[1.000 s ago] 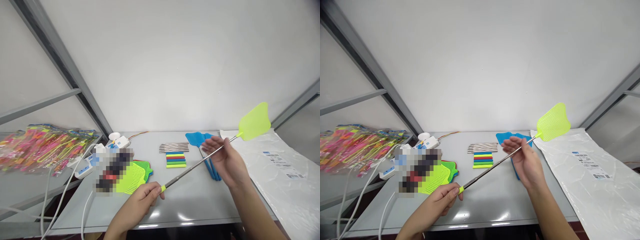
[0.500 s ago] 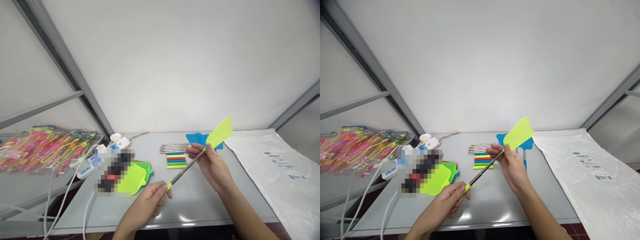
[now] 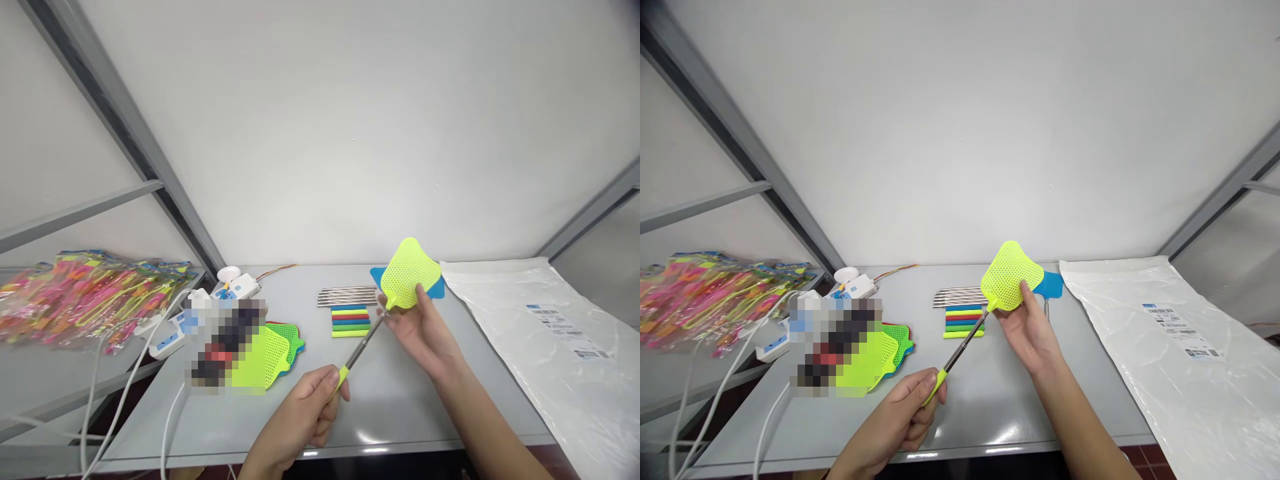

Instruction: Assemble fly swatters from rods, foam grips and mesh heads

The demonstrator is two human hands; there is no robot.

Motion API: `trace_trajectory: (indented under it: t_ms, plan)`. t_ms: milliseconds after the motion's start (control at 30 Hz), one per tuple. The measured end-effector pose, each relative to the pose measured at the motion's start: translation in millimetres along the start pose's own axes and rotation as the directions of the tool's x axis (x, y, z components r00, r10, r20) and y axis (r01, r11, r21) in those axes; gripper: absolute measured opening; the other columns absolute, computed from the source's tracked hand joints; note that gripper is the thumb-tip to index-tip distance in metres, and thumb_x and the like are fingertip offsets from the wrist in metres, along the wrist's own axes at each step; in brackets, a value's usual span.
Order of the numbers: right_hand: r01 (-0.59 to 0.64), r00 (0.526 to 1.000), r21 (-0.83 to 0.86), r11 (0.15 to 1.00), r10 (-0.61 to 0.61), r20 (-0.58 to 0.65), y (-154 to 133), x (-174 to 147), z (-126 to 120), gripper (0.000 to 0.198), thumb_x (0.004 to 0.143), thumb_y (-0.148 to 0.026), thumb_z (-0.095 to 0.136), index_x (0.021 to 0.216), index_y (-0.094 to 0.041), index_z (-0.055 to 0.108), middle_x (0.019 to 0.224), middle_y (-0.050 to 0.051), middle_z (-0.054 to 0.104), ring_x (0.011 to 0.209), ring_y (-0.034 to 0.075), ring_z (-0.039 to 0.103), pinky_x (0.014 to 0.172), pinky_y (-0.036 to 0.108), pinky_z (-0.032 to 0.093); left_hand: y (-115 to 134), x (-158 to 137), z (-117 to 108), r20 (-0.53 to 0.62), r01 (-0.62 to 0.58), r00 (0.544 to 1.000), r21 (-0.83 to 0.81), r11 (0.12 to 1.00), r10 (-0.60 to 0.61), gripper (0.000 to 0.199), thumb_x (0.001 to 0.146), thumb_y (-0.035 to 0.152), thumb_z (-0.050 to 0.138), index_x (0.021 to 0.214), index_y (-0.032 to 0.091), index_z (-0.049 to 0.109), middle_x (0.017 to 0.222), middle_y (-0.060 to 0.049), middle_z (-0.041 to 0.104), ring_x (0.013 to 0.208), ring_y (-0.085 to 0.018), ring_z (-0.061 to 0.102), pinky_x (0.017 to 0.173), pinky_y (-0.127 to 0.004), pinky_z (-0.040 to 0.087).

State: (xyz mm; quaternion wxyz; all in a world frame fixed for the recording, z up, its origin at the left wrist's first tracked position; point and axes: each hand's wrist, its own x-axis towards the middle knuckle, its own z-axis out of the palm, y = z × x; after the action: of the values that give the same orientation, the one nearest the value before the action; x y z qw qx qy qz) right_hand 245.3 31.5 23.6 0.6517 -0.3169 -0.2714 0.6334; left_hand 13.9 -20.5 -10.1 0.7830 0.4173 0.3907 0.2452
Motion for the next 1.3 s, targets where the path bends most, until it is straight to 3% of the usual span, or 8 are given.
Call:
trace_trajectory:
  t_ms: [233, 633, 833, 900, 1000, 1100, 1200, 1300]
  plan:
    - [0.289, 0.942, -0.112, 0.951, -0.303, -0.145, -5.5, 7.5, 6.1, 0.035, 0.079, -0.035, 0.071, 0.113, -0.026, 0.066, 0.119, 0.003, 0.067, 0.11, 0.023, 0.062, 0.09, 0.04, 0.053, -13.9, 14.2, 19.0, 0.02, -0.034, 0.999, -0.053, 0.998, 0.035, 0.04, 0.093, 0.055, 0.043, 0.083, 0.018, 0.052, 0.055, 0.009, 0.024, 0.044, -0.005, 0.013, 0.038, -0.017, 0.014]
    - [0.09, 0.996, -0.38, 0.92, -0.091, 0.014, 14.8, -10.6, -6.9, 0.036, 0.086, -0.048, 0.058, 0.111, -0.022, 0.065, 0.109, 0.008, 0.069, 0.103, 0.026, 0.062, 0.086, 0.041, 0.051, -13.6, 39.9, 33.1, 0.026, -0.026, 0.999, -0.265, 0.964, 0.034, 0.038, 0.092, 0.055, 0.046, 0.085, 0.018, 0.053, 0.055, 0.01, 0.024, 0.041, -0.003, 0.011, 0.038, -0.015, 0.014]
    - [0.175, 0.97, -0.825, 0.538, -0.239, 0.05, 22.6, -21.7, -8.0, 0.023, 0.089, -0.044, 0.054, 0.087, -0.022, 0.058, 0.084, 0.002, 0.061, 0.079, 0.018, 0.057, 0.071, 0.03, 0.044, -7.8, 73.5, 60.1, 0.115, 0.022, 0.993, -0.389, 0.921, 0.025, 0.028, 0.092, 0.049, 0.047, 0.091, 0.022, 0.048, 0.059, 0.009, 0.035, 0.039, -0.003, 0.018, 0.038, -0.015, 0.023]
    - [0.132, 0.975, -0.858, 0.496, -0.22, 0.023, 16.8, -21.0, -15.4, 0.029, 0.09, -0.046, 0.051, 0.075, -0.022, 0.051, 0.071, -0.002, 0.052, 0.066, 0.015, 0.051, 0.061, 0.027, 0.04, -7.8, 83.7, 68.1, 0.147, 0.032, 0.989, -0.367, 0.93, 0.023, 0.026, 0.092, 0.048, 0.047, 0.09, 0.021, 0.048, 0.061, 0.008, 0.039, 0.039, -0.004, 0.024, 0.038, -0.017, 0.025]
    - [0.047, 0.981, -0.877, 0.478, -0.186, -0.048, -0.5, -14.8, -37.3, 0.037, 0.09, -0.051, 0.047, 0.068, -0.023, 0.042, 0.061, -0.004, 0.043, 0.057, 0.014, 0.044, 0.052, 0.026, 0.034, -9.2, 92.4, 74.1, 0.151, -0.045, 0.986, -0.185, 0.982, 0.073, 0.027, 0.093, 0.042, 0.045, 0.096, 0.017, 0.056, 0.072, 0.0, 0.053, 0.054, -0.01, 0.045, 0.051, -0.023, 0.042]
    - [-0.026, 0.956, -0.945, 0.325, -0.267, -0.119, -26.2, -2.5, -64.9, 0.039, 0.091, -0.055, 0.042, 0.067, -0.023, 0.041, 0.058, -0.004, 0.046, 0.057, 0.016, 0.047, 0.053, 0.027, 0.034, -9.8, 92.3, 74.9, 0.042, -0.2, 0.98, 0.181, 0.963, 0.195, 0.027, 0.093, 0.036, 0.047, 0.105, 0.017, 0.062, 0.094, -0.008, 0.062, 0.08, -0.018, 0.055, 0.077, -0.032, 0.046]
    - [-0.144, 0.948, -0.989, 0.043, -0.28, -0.15, -52.2, 16.0, -88.0, 0.039, 0.093, -0.053, 0.035, 0.071, -0.023, 0.047, 0.065, 0.001, 0.058, 0.062, 0.019, 0.055, 0.056, 0.029, 0.037, -7.6, 87.2, 74.4, -0.148, -0.334, 0.879, 0.49, 0.805, 0.454, 0.022, 0.091, 0.033, 0.049, 0.096, 0.019, 0.065, 0.099, -0.008, 0.062, 0.09, -0.022, 0.055, 0.082, -0.032, 0.042]
    - [-0.206, 0.964, -0.966, -0.157, -0.201, -0.173, -65.3, 36.1, -101.0, 0.038, 0.093, -0.046, 0.039, 0.066, -0.022, 0.051, 0.068, 0.006, 0.062, 0.065, 0.022, 0.059, 0.057, 0.031, 0.037, -5.1, 81.8, 74.1, -0.272, -0.367, 0.762, 0.566, 0.738, 0.588, 0.018, 0.089, 0.03, 0.049, 0.085, 0.02, 0.063, 0.086, -0.007, 0.061, 0.082, -0.022, 0.055, 0.072, -0.03, 0.041]
